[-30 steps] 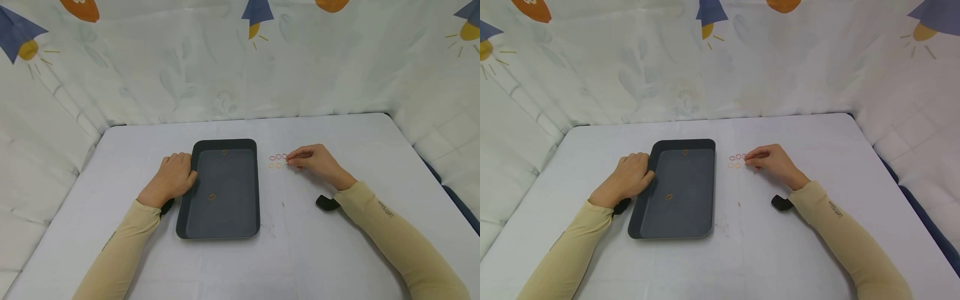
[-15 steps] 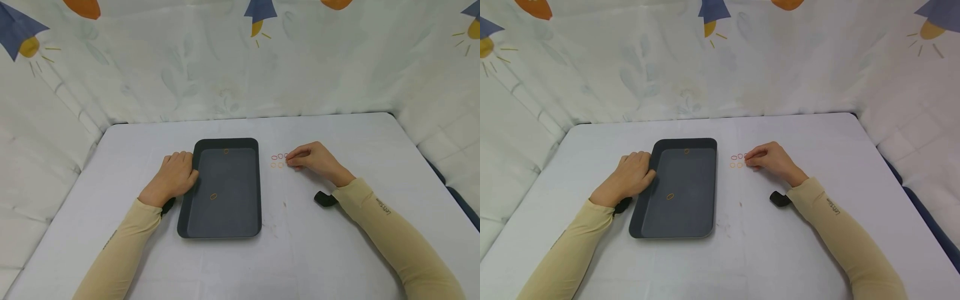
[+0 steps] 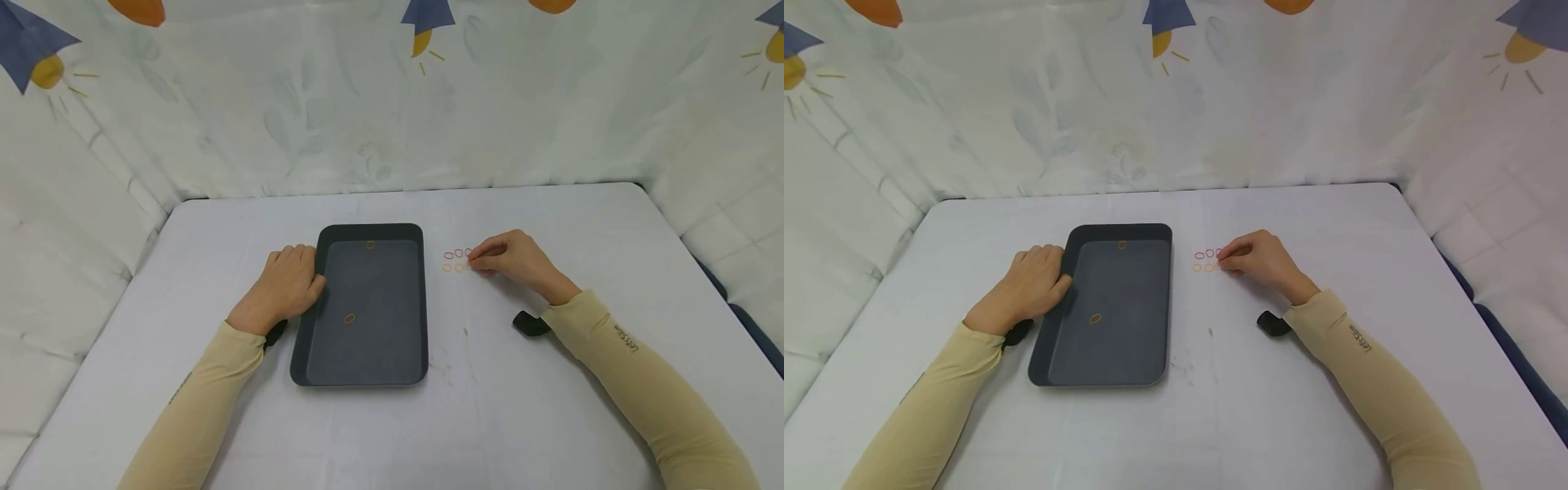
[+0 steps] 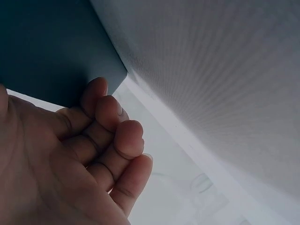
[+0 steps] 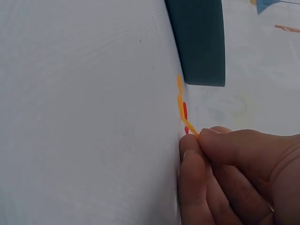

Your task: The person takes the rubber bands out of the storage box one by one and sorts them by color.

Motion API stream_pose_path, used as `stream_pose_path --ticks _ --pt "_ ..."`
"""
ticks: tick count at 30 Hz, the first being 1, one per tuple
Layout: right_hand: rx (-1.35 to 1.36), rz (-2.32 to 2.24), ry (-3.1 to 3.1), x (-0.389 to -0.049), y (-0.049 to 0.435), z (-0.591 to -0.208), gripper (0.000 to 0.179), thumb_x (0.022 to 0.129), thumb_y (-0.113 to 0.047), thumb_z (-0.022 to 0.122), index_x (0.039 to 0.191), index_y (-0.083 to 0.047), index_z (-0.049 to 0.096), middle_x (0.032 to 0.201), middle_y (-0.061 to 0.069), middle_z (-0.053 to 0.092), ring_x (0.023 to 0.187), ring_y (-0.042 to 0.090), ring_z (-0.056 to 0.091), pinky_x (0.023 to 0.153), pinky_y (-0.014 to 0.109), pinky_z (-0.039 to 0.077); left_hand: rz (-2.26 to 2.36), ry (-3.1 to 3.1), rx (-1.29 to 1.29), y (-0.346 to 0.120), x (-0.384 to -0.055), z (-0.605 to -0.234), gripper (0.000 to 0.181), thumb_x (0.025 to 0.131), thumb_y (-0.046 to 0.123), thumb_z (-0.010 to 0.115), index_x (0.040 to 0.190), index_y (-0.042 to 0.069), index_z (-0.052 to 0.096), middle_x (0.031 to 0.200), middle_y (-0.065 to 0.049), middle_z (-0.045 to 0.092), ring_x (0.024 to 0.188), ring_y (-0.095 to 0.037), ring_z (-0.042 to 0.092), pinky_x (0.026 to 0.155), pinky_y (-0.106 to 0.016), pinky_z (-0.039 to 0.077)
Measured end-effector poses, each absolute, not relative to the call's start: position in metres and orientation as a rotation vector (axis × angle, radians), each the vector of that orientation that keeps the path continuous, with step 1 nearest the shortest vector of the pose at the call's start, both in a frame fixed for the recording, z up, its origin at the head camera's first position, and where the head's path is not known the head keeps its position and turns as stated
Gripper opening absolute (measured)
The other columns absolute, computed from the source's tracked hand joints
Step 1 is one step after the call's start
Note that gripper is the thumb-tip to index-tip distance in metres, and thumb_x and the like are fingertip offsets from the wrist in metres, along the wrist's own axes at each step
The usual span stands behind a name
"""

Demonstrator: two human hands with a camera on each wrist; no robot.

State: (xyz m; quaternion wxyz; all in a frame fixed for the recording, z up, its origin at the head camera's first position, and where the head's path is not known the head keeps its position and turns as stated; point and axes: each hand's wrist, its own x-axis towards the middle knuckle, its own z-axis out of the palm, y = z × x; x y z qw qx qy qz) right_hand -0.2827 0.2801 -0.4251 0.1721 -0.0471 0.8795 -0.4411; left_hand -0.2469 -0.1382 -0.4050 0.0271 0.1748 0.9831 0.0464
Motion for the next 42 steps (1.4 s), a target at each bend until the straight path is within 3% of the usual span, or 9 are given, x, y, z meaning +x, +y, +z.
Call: stream_pose_path --ticks 13,24,35,42 --pt "-0.199 -1.189 2.586 -0.281 0.279 -0.425 0.012 0.092 -0.025 0.076 0.102 -0.024 0.082 0.094 0.000 0.080 0.081 0.016 0.066 0.069 0.025 0.052 0.162 3.026 0.529 -0.137 -0.247 -0.404 0.028 0.099 0.019 0.039 0.108 -0.004 0.051 0.096 -0.016 0.054 0.094 -0.036 0.051 0.095 -0.057 0.038" --pt "-0.216 -1.200 2.615 -0.280 0.279 -0.421 0.014 0.096 -0.026 0.070 0.106 -0.021 0.080 0.112 0.002 0.078 0.083 0.018 0.068 0.076 0.029 0.053 0.152 3.028 0.545 -0.139 -0.247 -0.405 0.033 0.099 0.020 0.038 0.112 -0.006 0.051 0.099 -0.018 0.056 0.095 -0.037 0.052 0.094 -0.058 0.039" --pt "-0.309 -1.239 2.687 -0.272 0.272 -0.406 0.016 0.096 -0.022 0.068 0.109 -0.017 0.078 0.109 0.004 0.079 0.087 0.024 0.073 0.077 0.031 0.052 0.163 3.022 0.547 -0.138 -0.245 -0.401 0.035 0.100 0.020 0.037 0.117 -0.008 0.051 0.103 -0.019 0.057 0.100 -0.039 0.053 0.098 -0.060 0.039" --pt "-0.383 -1.264 2.739 -0.268 0.259 -0.395 0.016 0.096 -0.021 0.070 0.108 -0.015 0.079 0.105 0.005 0.080 0.094 0.023 0.074 0.077 0.030 0.053 0.166 3.022 0.544 -0.138 -0.245 -0.401 0.031 0.099 0.019 0.038 0.111 -0.005 0.052 0.098 -0.016 0.056 0.097 -0.038 0.053 0.097 -0.059 0.039"
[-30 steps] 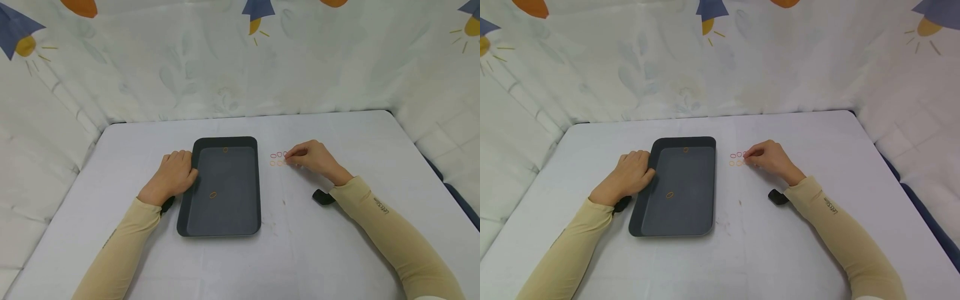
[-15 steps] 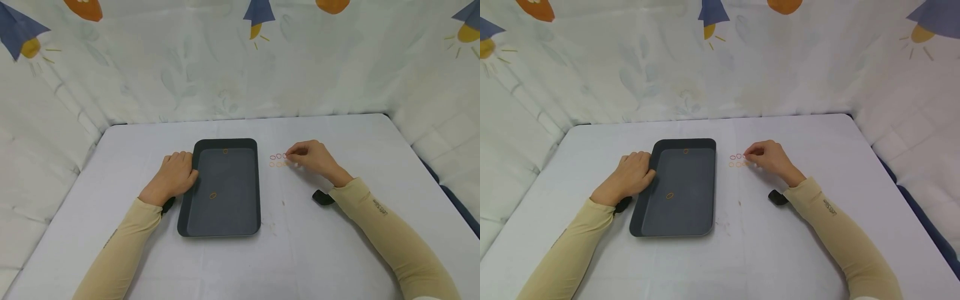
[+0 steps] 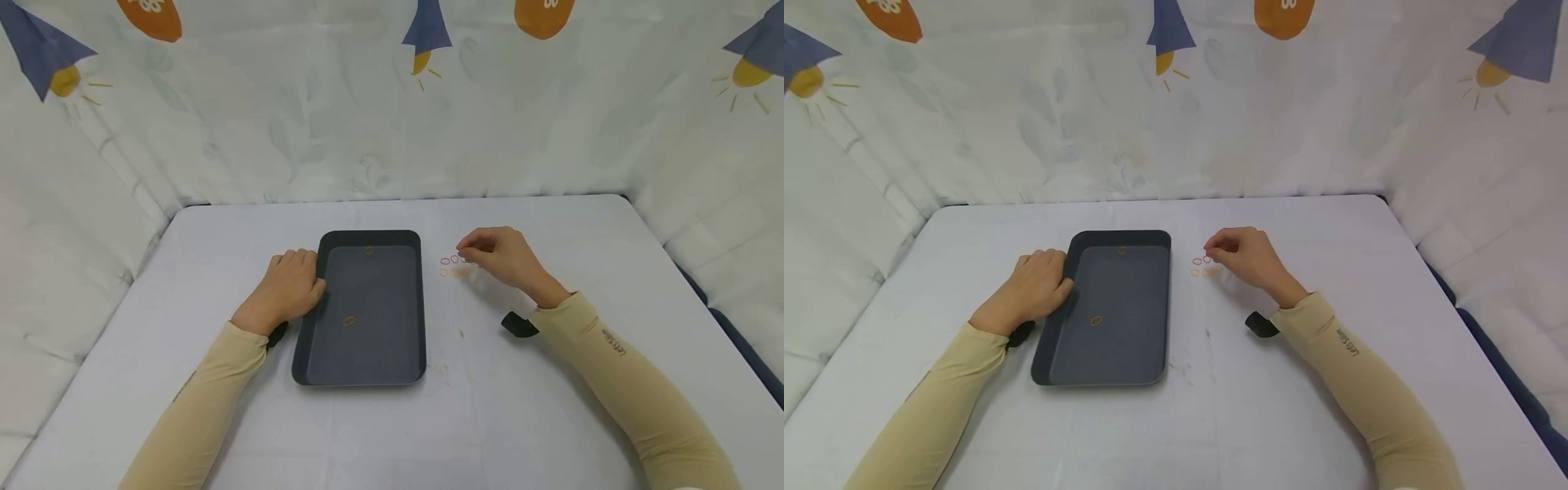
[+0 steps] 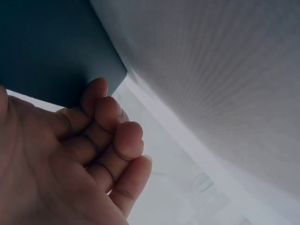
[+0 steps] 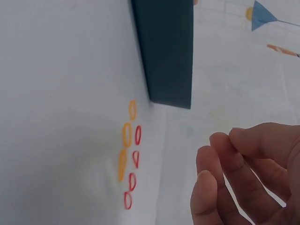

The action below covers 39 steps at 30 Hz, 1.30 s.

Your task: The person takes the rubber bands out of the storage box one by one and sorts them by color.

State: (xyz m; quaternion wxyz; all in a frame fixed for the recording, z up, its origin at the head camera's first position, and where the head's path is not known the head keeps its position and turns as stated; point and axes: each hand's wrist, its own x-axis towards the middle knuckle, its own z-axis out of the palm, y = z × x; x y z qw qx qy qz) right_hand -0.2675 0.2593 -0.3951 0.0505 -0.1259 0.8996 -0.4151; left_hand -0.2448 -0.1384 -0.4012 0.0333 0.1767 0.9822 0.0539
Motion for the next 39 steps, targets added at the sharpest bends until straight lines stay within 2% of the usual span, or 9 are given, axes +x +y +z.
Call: stream_pose_path --ticks 4,9,15,19,26,32,36,39 --pt "-0.421 -1.304 2.737 -0.268 0.253 -0.391 0.016 0.096 -0.023 0.071 0.107 -0.015 0.078 0.103 0.007 0.080 0.093 0.023 0.075 0.076 0.032 0.054 0.175 3.013 0.538 -0.135 -0.248 -0.402 0.029 0.099 0.019 0.039 0.109 -0.004 0.052 0.096 -0.015 0.055 0.098 -0.037 0.052 0.097 -0.058 0.038" --pt "-0.498 -1.390 2.688 -0.268 0.241 -0.386 0.018 0.097 -0.025 0.070 0.112 -0.018 0.075 0.104 0.013 0.080 0.094 0.030 0.077 0.077 0.032 0.054 0.176 3.010 0.535 -0.132 -0.251 -0.404 0.027 0.099 0.020 0.039 0.106 -0.002 0.052 0.096 -0.014 0.055 0.095 -0.036 0.051 0.096 -0.057 0.038" --pt "-0.595 -1.486 2.557 -0.265 0.225 -0.379 0.016 0.096 -0.024 0.070 0.111 -0.021 0.075 0.103 0.007 0.079 0.095 0.036 0.075 0.079 0.031 0.057 0.167 3.023 0.537 -0.128 -0.252 -0.406 0.027 0.099 0.020 0.039 0.107 -0.002 0.052 0.096 -0.014 0.056 0.094 -0.036 0.052 0.097 -0.058 0.039" --pt "-0.699 -1.509 2.499 -0.264 0.214 -0.376 0.012 0.096 -0.024 0.071 0.107 -0.022 0.076 0.103 0.008 0.078 0.094 0.037 0.073 0.080 0.031 0.058 0.159 3.025 0.540 -0.126 -0.252 -0.406 0.027 0.100 0.021 0.040 0.107 -0.003 0.052 0.096 -0.014 0.055 0.095 -0.036 0.053 0.096 -0.057 0.039" --pt "-0.841 -1.531 2.474 -0.264 0.190 -0.366 0.008 0.096 -0.021 0.073 0.102 -0.022 0.078 0.099 0.004 0.078 0.086 0.029 0.071 0.078 0.031 0.058 0.153 3.024 0.524 -0.124 -0.253 -0.406 0.025 0.100 0.021 0.040 0.104 -0.001 0.051 0.094 -0.013 0.053 0.096 -0.036 0.052 0.098 -0.057 0.039" --pt "-0.880 -1.546 2.430 -0.262 0.170 -0.364 0.008 0.096 -0.019 0.073 0.101 -0.021 0.078 0.101 0.003 0.079 0.088 0.027 0.074 0.078 0.032 0.058 0.156 3.034 0.523 -0.120 -0.252 -0.409 0.024 0.100 0.021 0.041 0.104 -0.001 0.051 0.095 -0.013 0.054 0.097 -0.036 0.052 0.097 -0.056 0.039" --pt "-0.921 -1.556 2.417 -0.261 0.159 -0.365 0.008 0.096 -0.018 0.073 0.101 -0.020 0.079 0.100 0.000 0.079 0.087 0.020 0.075 0.080 0.034 0.060 0.154 3.042 0.530 -0.118 -0.251 -0.409 0.025 0.099 0.021 0.042 0.105 -0.001 0.051 0.096 -0.014 0.055 0.098 -0.036 0.053 0.097 -0.055 0.039" --pt "-0.954 -1.583 2.396 -0.261 0.151 -0.366 0.008 0.096 -0.017 0.073 0.101 -0.018 0.079 0.098 0.001 0.079 0.086 0.023 0.074 0.080 0.035 0.060 0.151 3.050 0.531 -0.117 -0.250 -0.408 0.024 0.099 0.022 0.043 0.105 -0.001 0.051 0.096 -0.014 0.055 0.099 -0.037 0.054 0.097 -0.055 0.039"
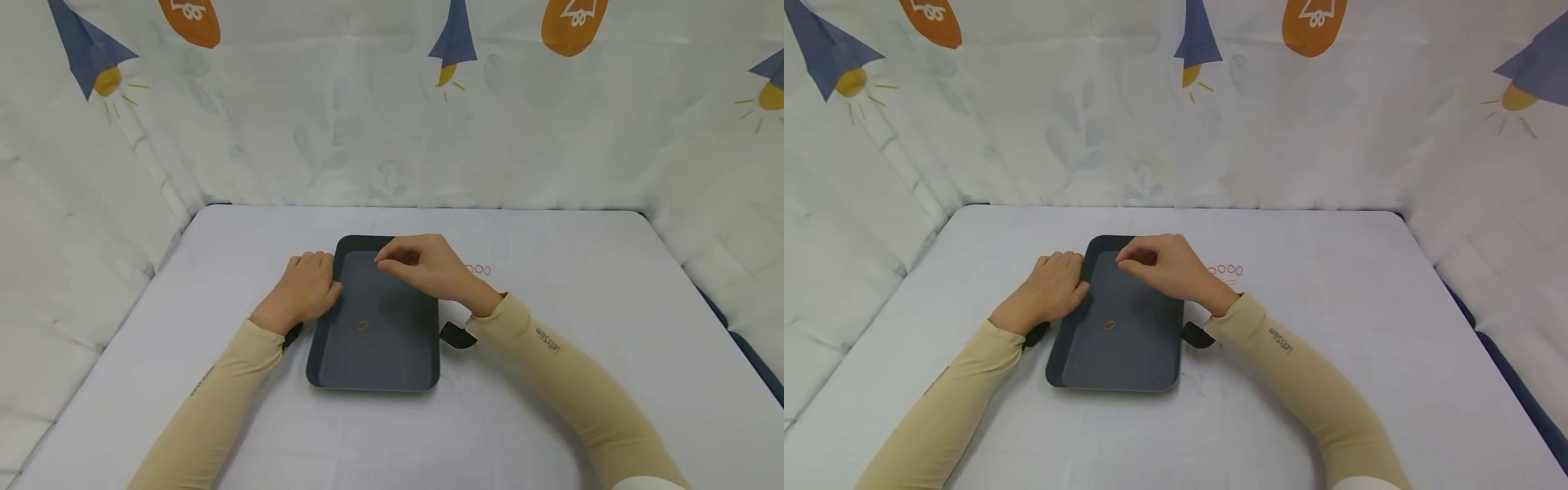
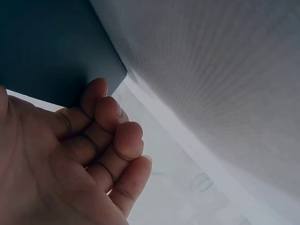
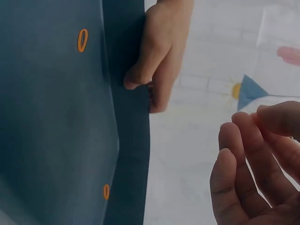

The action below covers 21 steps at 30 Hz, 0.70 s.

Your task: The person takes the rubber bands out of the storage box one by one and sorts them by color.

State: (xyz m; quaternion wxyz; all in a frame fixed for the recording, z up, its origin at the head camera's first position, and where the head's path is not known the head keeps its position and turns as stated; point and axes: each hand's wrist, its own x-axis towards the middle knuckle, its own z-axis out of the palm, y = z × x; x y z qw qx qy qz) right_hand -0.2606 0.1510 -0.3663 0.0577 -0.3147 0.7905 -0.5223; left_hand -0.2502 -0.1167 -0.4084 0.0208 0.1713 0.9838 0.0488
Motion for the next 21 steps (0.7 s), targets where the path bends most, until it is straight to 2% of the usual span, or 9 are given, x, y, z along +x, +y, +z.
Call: stream_pose_path --ticks 6,11,14,18,21 --pt "-0.966 -1.626 2.342 -0.263 0.137 -0.372 0.008 0.096 -0.017 0.073 0.102 -0.017 0.078 0.099 0.001 0.078 0.090 0.036 0.074 0.079 0.032 0.059 0.150 3.048 0.526 -0.116 -0.251 -0.410 0.023 0.099 0.022 0.044 0.103 0.001 0.050 0.096 -0.014 0.054 0.099 -0.037 0.053 0.097 -0.055 0.039" --pt "-0.960 -1.647 2.311 -0.265 0.129 -0.378 0.009 0.097 -0.019 0.072 0.103 -0.016 0.078 0.101 0.002 0.078 0.093 0.031 0.075 0.082 0.032 0.060 0.153 3.051 0.523 -0.116 -0.252 -0.411 0.022 0.100 0.023 0.044 0.101 0.002 0.050 0.095 -0.013 0.054 0.099 -0.037 0.053 0.097 -0.055 0.039" --pt "-0.938 -1.673 2.280 -0.267 0.126 -0.381 0.010 0.098 -0.018 0.070 0.105 -0.015 0.077 0.100 0.004 0.078 0.093 0.033 0.075 0.082 0.034 0.061 0.166 3.060 0.534 -0.115 -0.252 -0.412 0.021 0.099 0.022 0.044 0.100 0.002 0.051 0.094 -0.013 0.055 0.099 -0.038 0.054 0.097 -0.054 0.039" --pt "-0.921 -1.708 2.234 -0.272 0.124 -0.384 0.014 0.099 -0.018 0.068 0.108 -0.012 0.077 0.099 0.008 0.078 0.090 0.039 0.073 0.078 0.037 0.060 0.161 3.061 0.533 -0.115 -0.252 -0.411 0.022 0.099 0.022 0.045 0.100 0.002 0.051 0.094 -0.014 0.056 0.099 -0.038 0.055 0.096 -0.054 0.039" --pt "-0.896 -1.740 2.197 -0.276 0.120 -0.385 0.015 0.100 -0.019 0.067 0.109 -0.013 0.077 0.097 0.008 0.077 0.089 0.042 0.071 0.079 0.049 0.058 0.146 3.054 0.524 -0.116 -0.252 -0.409 0.024 0.099 0.022 0.044 0.102 0.000 0.052 0.096 -0.015 0.056 0.100 -0.039 0.055 0.097 -0.055 0.040"
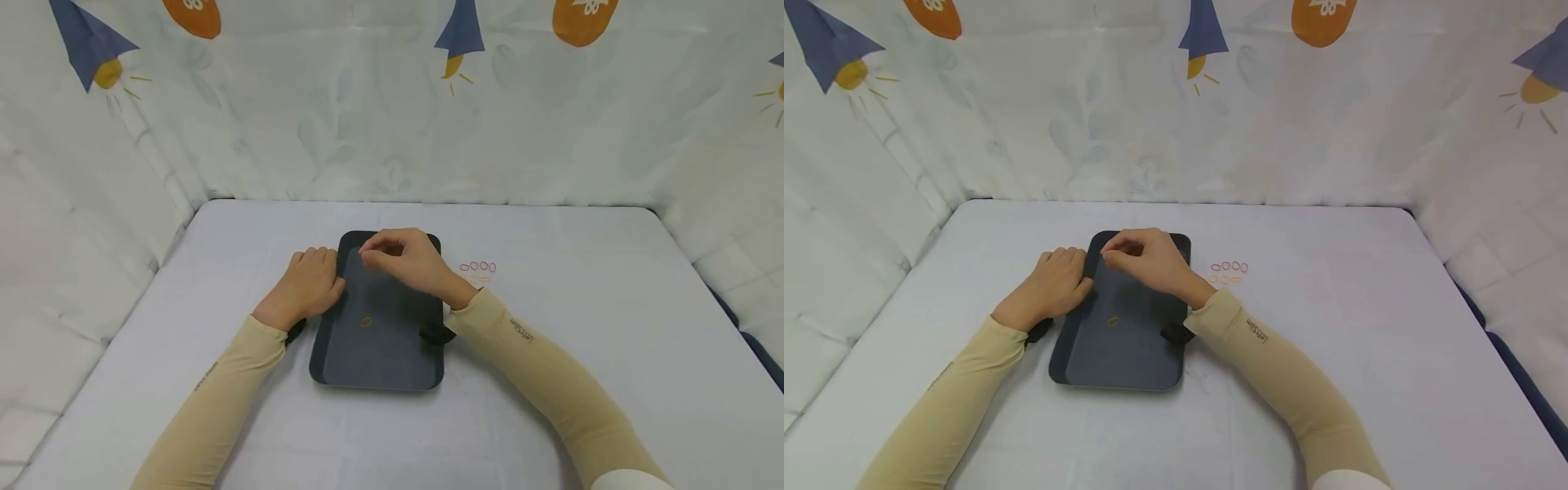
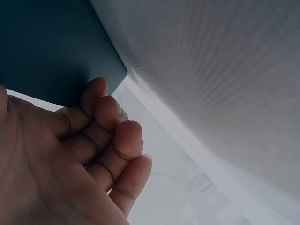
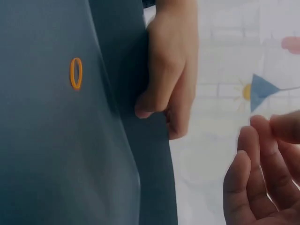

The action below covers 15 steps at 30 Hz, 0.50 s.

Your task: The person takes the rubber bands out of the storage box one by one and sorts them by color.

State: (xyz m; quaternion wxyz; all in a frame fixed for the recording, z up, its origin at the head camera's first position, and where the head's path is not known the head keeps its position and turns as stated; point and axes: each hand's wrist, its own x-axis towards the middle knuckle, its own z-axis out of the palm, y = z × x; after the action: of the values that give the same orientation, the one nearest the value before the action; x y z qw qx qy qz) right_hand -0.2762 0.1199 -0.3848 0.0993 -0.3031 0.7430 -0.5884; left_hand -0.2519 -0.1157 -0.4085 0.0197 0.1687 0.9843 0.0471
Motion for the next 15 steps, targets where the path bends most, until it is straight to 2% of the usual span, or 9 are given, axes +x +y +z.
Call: stream_pose_path --ticks 2,4,9,15 --pt "-0.886 -1.750 2.180 -0.278 0.115 -0.386 0.016 0.100 -0.020 0.067 0.109 -0.012 0.077 0.096 0.008 0.077 0.089 0.043 0.070 0.078 0.053 0.057 0.150 3.049 0.522 -0.117 -0.252 -0.408 0.026 0.099 0.022 0.044 0.105 -0.001 0.053 0.098 -0.016 0.058 0.102 -0.039 0.056 0.098 -0.056 0.040" --pt "-0.885 -1.736 2.178 -0.279 0.111 -0.386 0.017 0.100 -0.021 0.068 0.110 -0.010 0.077 0.097 0.008 0.077 0.090 0.045 0.070 0.076 0.052 0.056 0.158 3.049 0.525 -0.117 -0.251 -0.408 0.026 0.099 0.022 0.045 0.107 -0.002 0.053 0.098 -0.016 0.058 0.103 -0.040 0.056 0.099 -0.056 0.040" --pt "-0.900 -1.641 2.232 -0.278 0.103 -0.392 0.020 0.099 -0.022 0.069 0.110 -0.008 0.077 0.098 0.005 0.078 0.091 0.038 0.073 0.071 0.031 0.053 0.148 3.064 0.539 -0.117 -0.251 -0.410 0.024 0.099 0.022 0.045 0.106 0.000 0.054 0.096 -0.015 0.057 0.101 -0.039 0.056 0.098 -0.055 0.040" --pt "-0.921 -1.556 2.261 -0.281 0.100 -0.400 0.020 0.098 -0.022 0.070 0.110 -0.008 0.077 0.098 0.004 0.078 0.090 0.031 0.074 0.071 0.028 0.053 0.119 3.084 0.559 -0.117 -0.253 -0.409 0.025 0.099 0.021 0.046 0.105 -0.001 0.054 0.096 -0.016 0.057 0.100 -0.039 0.056 0.096 -0.055 0.041"
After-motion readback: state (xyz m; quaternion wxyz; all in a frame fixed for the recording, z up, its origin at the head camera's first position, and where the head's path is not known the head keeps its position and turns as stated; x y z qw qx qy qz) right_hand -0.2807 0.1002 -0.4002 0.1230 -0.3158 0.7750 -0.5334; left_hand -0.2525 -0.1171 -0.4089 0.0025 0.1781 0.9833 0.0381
